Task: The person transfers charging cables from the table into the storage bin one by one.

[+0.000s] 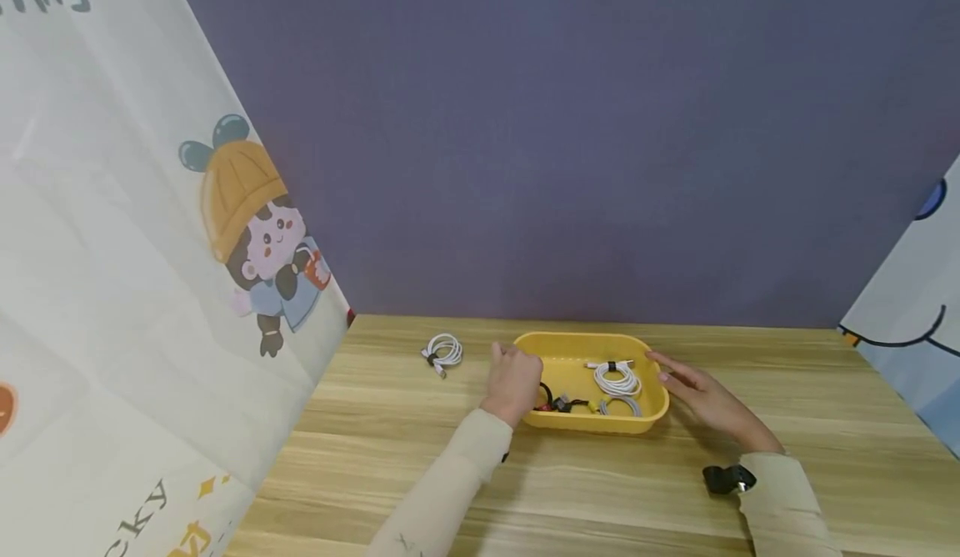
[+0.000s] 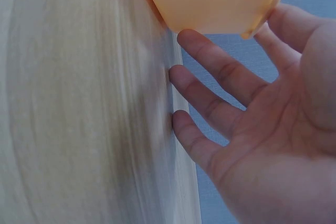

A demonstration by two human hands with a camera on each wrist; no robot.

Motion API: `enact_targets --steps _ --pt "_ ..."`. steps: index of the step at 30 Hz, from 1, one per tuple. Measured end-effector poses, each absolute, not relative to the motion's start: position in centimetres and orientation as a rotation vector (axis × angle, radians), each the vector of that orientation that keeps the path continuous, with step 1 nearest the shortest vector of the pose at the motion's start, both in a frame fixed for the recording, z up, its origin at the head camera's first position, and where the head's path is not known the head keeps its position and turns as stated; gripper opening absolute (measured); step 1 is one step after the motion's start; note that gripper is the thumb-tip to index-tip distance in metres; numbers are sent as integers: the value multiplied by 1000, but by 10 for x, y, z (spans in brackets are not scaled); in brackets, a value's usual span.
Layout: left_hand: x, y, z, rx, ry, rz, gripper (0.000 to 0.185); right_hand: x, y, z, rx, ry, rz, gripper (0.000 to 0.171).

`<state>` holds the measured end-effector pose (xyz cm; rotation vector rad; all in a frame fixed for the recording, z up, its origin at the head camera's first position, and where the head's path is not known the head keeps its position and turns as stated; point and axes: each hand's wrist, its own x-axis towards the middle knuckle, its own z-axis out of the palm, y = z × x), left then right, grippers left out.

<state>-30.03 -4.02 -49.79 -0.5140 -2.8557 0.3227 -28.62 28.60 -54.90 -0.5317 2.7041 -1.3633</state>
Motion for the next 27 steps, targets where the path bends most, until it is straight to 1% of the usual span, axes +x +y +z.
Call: enact_targets --steps 14,20,27 --pt "-307 -35 -498 -556 -2926 323 14 -287 288 -550 -520 2696 -1363 56" --pt "-311 -35 -500 -577 -2948 354 10 -288 288 -552 -504 2688 -1373 56" --pt "-312 -35 -501 -602 -2956 355 13 -289 288 -552 -504 2679 -1385 56"
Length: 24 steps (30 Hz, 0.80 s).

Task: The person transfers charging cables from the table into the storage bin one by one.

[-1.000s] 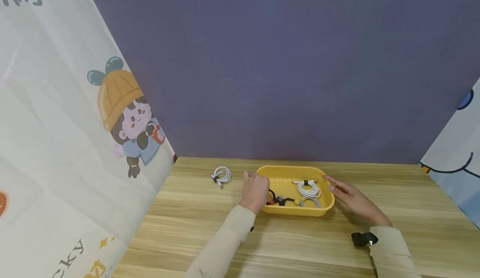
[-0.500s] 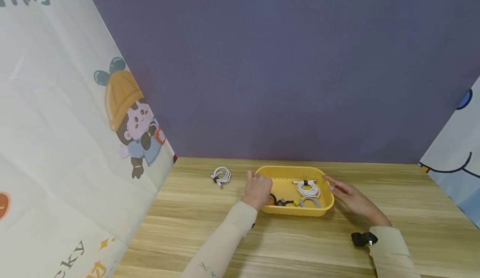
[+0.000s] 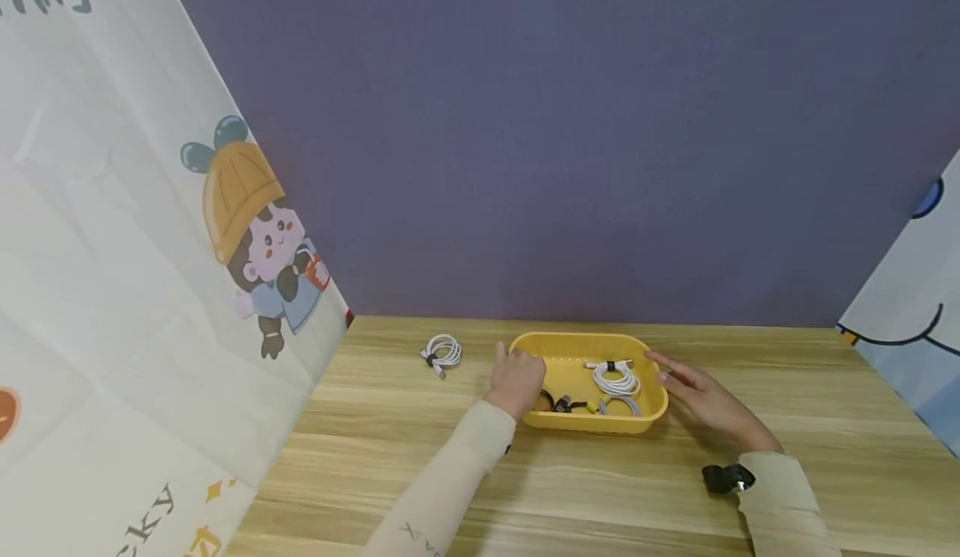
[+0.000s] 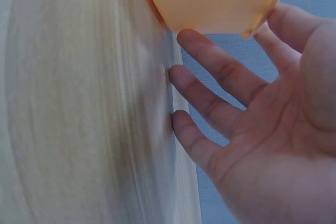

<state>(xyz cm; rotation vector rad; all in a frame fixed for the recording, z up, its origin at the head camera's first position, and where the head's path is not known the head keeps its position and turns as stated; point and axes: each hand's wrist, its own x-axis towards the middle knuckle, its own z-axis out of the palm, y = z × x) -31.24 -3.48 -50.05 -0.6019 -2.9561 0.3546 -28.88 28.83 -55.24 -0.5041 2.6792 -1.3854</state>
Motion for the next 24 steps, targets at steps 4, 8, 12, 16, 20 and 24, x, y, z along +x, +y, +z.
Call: enact_targets --steps 4,8,12,16,20,24 --pt "-311 -36 -500 -604 -2959 345 14 -288 288 -553 -513 2685 -1382 56" --pt "-310 -38 -499 -600 -2951 333 16 -288 288 -552 -505 2676 -1390 57" --pt "-307 -41 -497 -591 -2886 195 13 -288 288 -551 -494 2672 -1387 57" --pt "-304 -47 -501 -577 -2756 -82 13 -289 289 -552 -474 2663 -1391 58" --pt "-302 -55 -508 -507 -2643 -311 6 -290 289 -554 -468 2663 -1389 59" --pt "-301 -65 -514 -413 -2588 -515 8 -290 289 -555 -495 2678 -1385 56"
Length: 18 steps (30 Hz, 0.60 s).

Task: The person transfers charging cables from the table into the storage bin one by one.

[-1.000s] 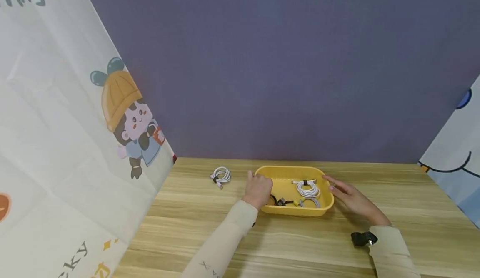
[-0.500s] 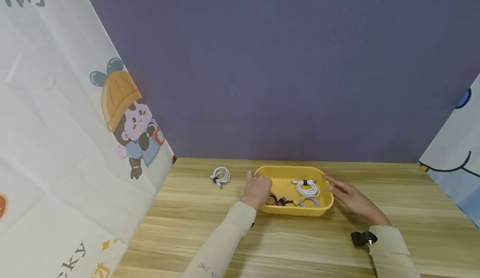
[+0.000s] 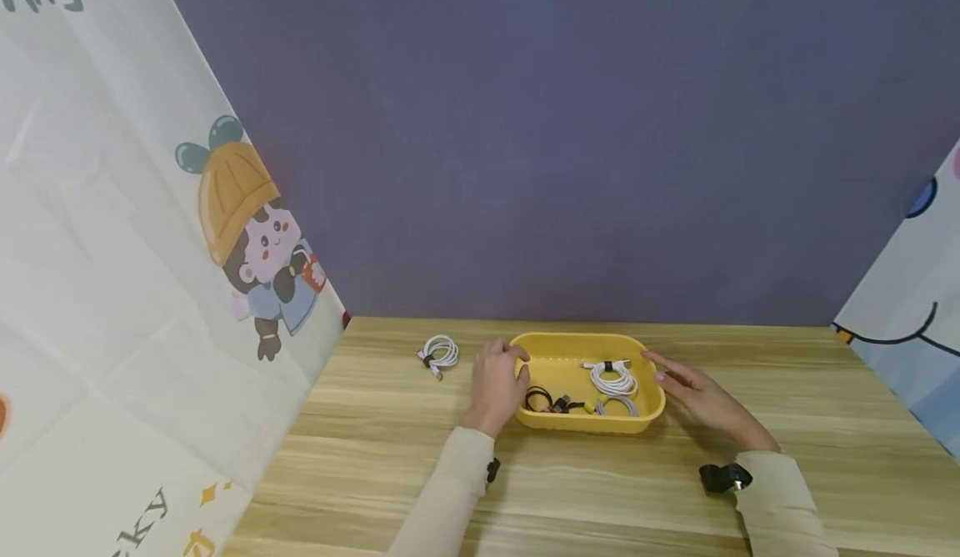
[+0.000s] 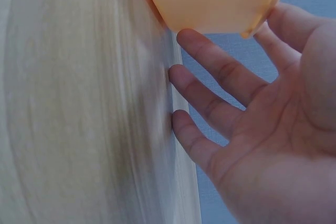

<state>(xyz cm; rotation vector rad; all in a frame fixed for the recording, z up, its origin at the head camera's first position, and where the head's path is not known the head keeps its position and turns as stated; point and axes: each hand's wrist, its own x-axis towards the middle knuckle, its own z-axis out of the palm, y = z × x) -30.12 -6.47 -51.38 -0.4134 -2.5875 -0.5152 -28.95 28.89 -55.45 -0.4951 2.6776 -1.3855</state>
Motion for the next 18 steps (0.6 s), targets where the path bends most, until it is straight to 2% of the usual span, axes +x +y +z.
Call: enact_targets --steps 10,18 --pt "-304 -81 -522 -243 -2586 -868 23 -289 289 -554 -498 2683 -1392 55" --pt "-306 -88 -523 -231 -2611 -995 22 -289 290 -554 -522 2686 -1396 54"
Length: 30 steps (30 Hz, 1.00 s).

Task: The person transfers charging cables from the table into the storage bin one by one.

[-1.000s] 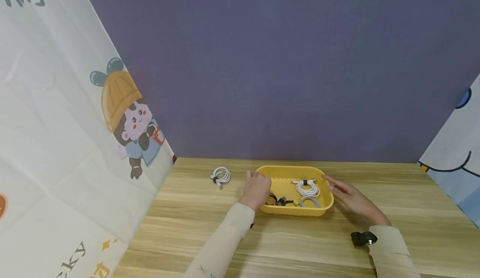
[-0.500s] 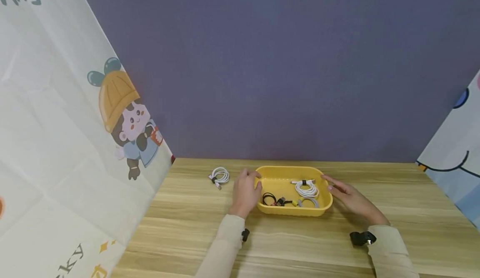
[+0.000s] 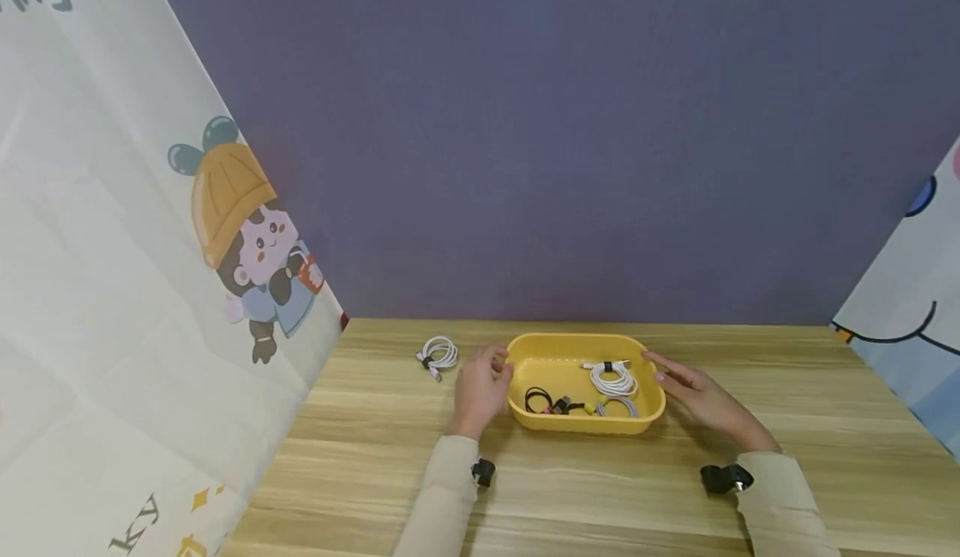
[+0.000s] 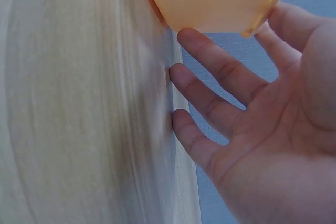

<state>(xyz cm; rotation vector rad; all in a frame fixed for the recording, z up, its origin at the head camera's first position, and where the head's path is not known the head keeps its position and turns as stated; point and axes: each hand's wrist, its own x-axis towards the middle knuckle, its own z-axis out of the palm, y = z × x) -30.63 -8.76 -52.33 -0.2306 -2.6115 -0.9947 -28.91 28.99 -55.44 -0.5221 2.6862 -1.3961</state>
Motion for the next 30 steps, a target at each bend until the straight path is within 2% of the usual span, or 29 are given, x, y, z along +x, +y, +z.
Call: enact_targets --steps 11,21,30 --pt "-309 -102 -522 -185 -2599 -1012 14 -289 291 -556 -521 2675 -1401 54" --pt "-316 -137 -522 124 -2587 -892 7 -289 290 -553 -511 2684 -1384 55" --pt "-319 -168 -524 207 -2642 -895 14 -290 289 -552 -492 2682 -1391 56"
